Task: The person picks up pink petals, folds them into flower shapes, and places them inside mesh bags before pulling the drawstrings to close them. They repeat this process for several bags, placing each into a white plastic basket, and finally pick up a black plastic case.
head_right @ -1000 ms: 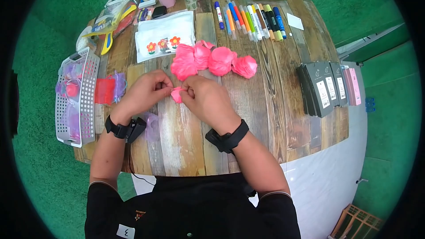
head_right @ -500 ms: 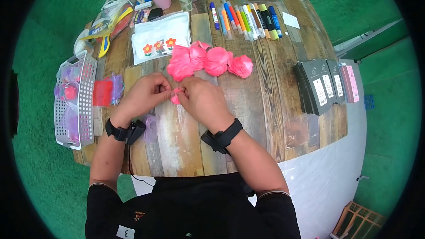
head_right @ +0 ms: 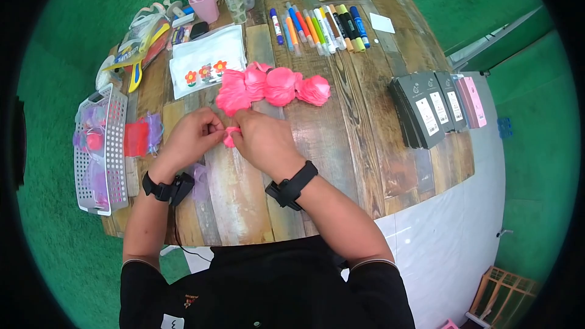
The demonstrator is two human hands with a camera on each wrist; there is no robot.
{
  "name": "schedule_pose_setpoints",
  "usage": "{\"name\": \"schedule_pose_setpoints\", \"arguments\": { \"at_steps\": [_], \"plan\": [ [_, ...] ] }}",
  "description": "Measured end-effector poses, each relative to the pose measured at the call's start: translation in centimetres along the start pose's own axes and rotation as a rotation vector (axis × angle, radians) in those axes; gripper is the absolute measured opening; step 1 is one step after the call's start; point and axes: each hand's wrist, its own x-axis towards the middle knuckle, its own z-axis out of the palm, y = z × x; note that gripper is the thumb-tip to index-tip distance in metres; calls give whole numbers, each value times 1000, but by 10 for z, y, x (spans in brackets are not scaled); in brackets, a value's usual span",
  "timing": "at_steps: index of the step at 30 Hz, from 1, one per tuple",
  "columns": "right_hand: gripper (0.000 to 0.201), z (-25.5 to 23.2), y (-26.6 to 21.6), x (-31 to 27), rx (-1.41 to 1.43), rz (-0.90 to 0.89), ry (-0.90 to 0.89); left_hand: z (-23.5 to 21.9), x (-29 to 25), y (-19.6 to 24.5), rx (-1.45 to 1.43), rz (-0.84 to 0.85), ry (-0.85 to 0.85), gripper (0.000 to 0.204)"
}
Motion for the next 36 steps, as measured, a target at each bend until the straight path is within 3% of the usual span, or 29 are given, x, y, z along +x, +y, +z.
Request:
{"name": "schedule_pose_setpoints", "arguments": {
  "at_steps": [5,8,12,15,16,19,21,26,30,33,36],
  "plan": [
    [17,-1,4,0,59,-10,8,-11,-6,5,-82,-36,-67,20],
    [17,-10,0,0,214,25,-16,-38,-23,22,-8,12,-1,24],
    [16,-16,-4,-4,503,21,40,-55,-54,44,-146,132,249,30],
    [15,-18,-12,-10,888,56,19,-24,-63,41,-478,181,381,38],
    [13,-19,-13,-11,929,52,18,-14,-67,45,-592,106,289,43],
    [11,-22,-15,-13,1033,52,42,20,-56,52,-941,111,193,48],
    [11,-18,-14,-11,1071,57,87,33,-47,51,-986,88,187,45],
    [12,-17,-2,-7,953,42,166,51,-21,51,-1064,62,275,33],
    [16,-31,3,-10,835,17,104,57,-14,39,-1139,56,265,35],
    [23,-64,16,-18,578,2,258,49,-17,42,-1199,39,254,36],
    [34,-110,53,-27,205,33,298,46,-20,33,-1218,14,188,38]
  ]
}}
